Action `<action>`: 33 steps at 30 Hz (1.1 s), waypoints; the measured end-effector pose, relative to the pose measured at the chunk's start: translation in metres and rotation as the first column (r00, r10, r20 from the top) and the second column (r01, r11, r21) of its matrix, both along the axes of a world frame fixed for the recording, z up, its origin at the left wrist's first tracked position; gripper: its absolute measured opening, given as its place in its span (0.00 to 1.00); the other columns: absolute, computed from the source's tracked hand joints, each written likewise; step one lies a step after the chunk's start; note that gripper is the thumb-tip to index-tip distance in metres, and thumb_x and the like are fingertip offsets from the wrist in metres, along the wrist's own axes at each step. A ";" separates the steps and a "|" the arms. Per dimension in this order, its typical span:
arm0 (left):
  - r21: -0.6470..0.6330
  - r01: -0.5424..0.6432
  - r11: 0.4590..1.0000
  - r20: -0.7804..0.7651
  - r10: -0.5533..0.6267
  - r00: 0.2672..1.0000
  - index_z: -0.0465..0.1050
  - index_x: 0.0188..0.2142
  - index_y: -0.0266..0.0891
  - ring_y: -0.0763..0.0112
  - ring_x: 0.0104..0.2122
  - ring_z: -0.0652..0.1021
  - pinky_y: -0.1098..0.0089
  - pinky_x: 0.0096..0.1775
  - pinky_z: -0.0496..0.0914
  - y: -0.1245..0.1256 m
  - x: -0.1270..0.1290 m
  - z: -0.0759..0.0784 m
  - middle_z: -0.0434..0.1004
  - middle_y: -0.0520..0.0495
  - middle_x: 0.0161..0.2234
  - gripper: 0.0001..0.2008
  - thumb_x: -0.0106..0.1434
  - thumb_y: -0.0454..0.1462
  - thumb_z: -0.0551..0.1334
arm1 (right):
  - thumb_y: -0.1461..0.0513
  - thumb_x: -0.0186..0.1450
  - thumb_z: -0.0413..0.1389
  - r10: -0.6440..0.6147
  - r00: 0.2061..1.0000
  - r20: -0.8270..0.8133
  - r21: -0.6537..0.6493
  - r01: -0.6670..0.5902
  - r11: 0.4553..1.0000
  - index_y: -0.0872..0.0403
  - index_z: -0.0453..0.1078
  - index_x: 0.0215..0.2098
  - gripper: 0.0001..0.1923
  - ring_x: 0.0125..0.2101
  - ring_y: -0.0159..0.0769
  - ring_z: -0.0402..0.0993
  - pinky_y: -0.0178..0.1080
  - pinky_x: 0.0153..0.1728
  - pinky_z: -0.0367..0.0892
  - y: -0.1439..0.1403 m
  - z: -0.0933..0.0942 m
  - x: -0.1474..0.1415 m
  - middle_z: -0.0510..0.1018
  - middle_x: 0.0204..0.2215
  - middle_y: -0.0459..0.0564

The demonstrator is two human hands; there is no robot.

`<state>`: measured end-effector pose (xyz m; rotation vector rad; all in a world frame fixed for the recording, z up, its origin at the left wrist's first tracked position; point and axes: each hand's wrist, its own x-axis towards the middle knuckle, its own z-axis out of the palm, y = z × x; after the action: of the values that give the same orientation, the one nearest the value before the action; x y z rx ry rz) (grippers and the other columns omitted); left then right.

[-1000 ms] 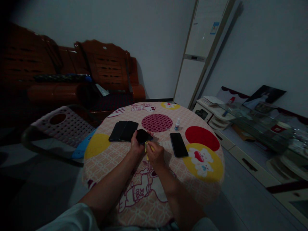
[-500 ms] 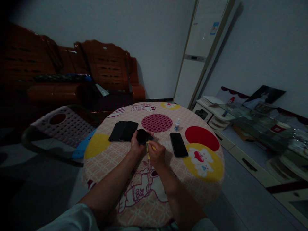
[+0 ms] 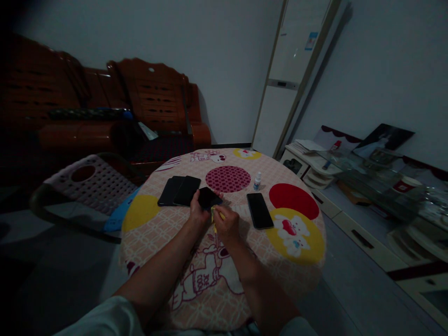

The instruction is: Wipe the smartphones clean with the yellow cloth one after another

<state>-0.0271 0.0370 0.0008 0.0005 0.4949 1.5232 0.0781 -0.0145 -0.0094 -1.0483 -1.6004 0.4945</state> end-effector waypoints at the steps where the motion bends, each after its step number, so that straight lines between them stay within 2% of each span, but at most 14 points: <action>1: -0.004 -0.006 1.000 -0.003 0.006 1.000 0.73 0.33 0.33 0.63 0.29 0.78 0.61 0.39 0.73 0.000 0.000 -0.001 0.75 0.42 0.25 0.21 0.64 0.48 0.51 | 0.63 0.60 0.54 0.020 1.000 0.001 0.006 -0.020 1.000 0.53 0.78 0.35 0.10 0.31 0.37 0.79 0.35 0.33 0.72 -0.001 -0.001 -0.001 0.82 0.31 0.49; 4: -0.023 0.003 1.000 -0.013 -0.004 1.000 0.73 0.35 0.32 0.61 0.30 0.78 0.60 0.39 0.73 0.001 -0.001 -0.002 0.76 0.40 0.26 0.22 0.63 0.49 0.52 | 0.63 0.60 0.54 0.082 0.997 0.016 0.027 -0.082 0.996 0.52 0.78 0.34 0.10 0.31 0.36 0.79 0.36 0.35 0.73 -0.003 -0.003 -0.005 0.82 0.31 0.49; 7: -0.022 0.059 0.998 -0.037 -0.060 0.998 0.73 0.40 0.30 0.58 0.33 0.79 0.59 0.39 0.73 0.001 -0.003 -0.003 0.78 0.37 0.31 0.25 0.63 0.50 0.51 | 0.63 0.60 0.54 0.062 0.998 0.010 0.047 -0.063 0.997 0.52 0.78 0.35 0.10 0.31 0.36 0.79 0.36 0.35 0.73 -0.003 0.001 -0.004 0.82 0.31 0.49; 11: 0.018 0.097 0.995 -0.101 -0.095 0.990 0.71 0.45 0.28 0.56 0.37 0.80 0.57 0.41 0.73 0.002 -0.006 -0.004 0.78 0.32 0.36 0.29 0.65 0.52 0.47 | 0.62 0.60 0.55 -0.063 0.997 -0.041 0.056 0.066 0.996 0.53 0.78 0.34 0.09 0.32 0.37 0.79 0.36 0.35 0.73 0.006 0.012 0.017 0.82 0.32 0.49; 13: 0.004 0.102 0.995 -0.156 -0.100 0.983 0.70 0.47 0.30 0.56 0.35 0.80 0.56 0.40 0.73 0.002 -0.006 -0.004 0.78 0.34 0.35 0.28 0.65 0.51 0.47 | 0.60 0.59 0.55 -0.189 0.977 -0.098 0.055 0.195 0.979 0.54 0.78 0.33 0.10 0.31 0.38 0.78 0.37 0.36 0.72 0.016 0.017 0.038 0.82 0.30 0.50; 16: -0.051 0.121 0.991 -0.230 -0.129 0.965 0.71 0.46 0.31 0.57 0.31 0.80 0.54 0.37 0.74 0.001 -0.004 -0.006 0.79 0.37 0.31 0.26 0.65 0.50 0.48 | 0.58 0.58 0.57 -0.408 0.882 -0.235 0.004 0.420 0.907 0.58 0.78 0.34 0.12 0.32 0.39 0.77 0.38 0.35 0.72 0.034 0.020 0.077 0.81 0.30 0.52; 20: -0.098 0.150 0.984 -0.332 -0.174 0.927 0.72 0.42 0.30 0.58 0.27 0.80 0.57 0.34 0.74 -0.001 0.005 -0.009 0.78 0.38 0.28 0.25 0.64 0.51 0.51 | 0.58 0.53 0.59 -0.581 0.705 -0.407 -0.138 0.582 0.802 0.61 0.77 0.32 0.14 0.27 0.37 0.75 0.37 0.29 0.71 0.054 0.014 0.124 0.79 0.26 0.52; 24: -0.127 0.051 0.991 -0.465 -0.105 0.879 0.73 0.38 0.34 0.64 0.24 0.79 0.65 0.30 0.74 -0.001 0.012 -0.013 0.78 0.43 0.26 0.17 0.63 0.47 0.56 | 0.59 0.50 0.60 -0.595 0.578 -0.559 -0.278 0.545 0.791 0.62 0.76 0.31 0.14 0.21 0.32 0.71 0.34 0.22 0.68 0.065 0.003 0.145 0.76 0.21 0.47; 28: -0.133 -0.007 0.991 -0.524 -0.065 0.849 0.74 0.35 0.35 0.68 0.23 0.78 0.71 0.28 0.72 -0.001 0.018 -0.017 0.77 0.44 0.26 0.15 0.61 0.46 0.60 | 0.59 0.48 0.61 -0.586 0.528 -0.614 -0.324 0.508 0.798 0.61 0.75 0.29 0.14 0.19 0.31 0.70 0.34 0.21 0.68 0.070 -0.004 0.147 0.75 0.20 0.45; 31: -0.123 0.035 0.992 -0.569 -0.099 0.816 0.73 0.33 0.34 0.70 0.23 0.77 0.73 0.28 0.71 -0.004 0.031 -0.018 0.77 0.46 0.24 0.13 0.61 0.44 0.60 | 0.58 0.46 0.62 -0.579 0.511 -0.635 -0.349 0.479 0.805 0.61 0.75 0.28 0.15 0.19 0.31 0.70 0.33 0.20 0.68 0.070 -0.004 0.144 0.75 0.18 0.44; 33: -0.106 0.157 0.982 -0.589 -0.189 0.786 0.73 0.33 0.33 0.70 0.24 0.77 0.73 0.29 0.71 -0.006 0.044 -0.017 0.76 0.46 0.24 0.10 0.61 0.40 0.60 | 0.58 0.45 0.63 -0.565 0.512 -0.647 -0.349 0.460 0.816 0.61 0.75 0.28 0.15 0.19 0.31 0.70 0.33 0.19 0.67 0.069 -0.002 0.142 0.75 0.18 0.44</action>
<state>0.0169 0.0307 -0.0166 0.4937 1.0128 1.3075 0.2205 0.0545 -0.0117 -1.1637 -0.4838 0.5159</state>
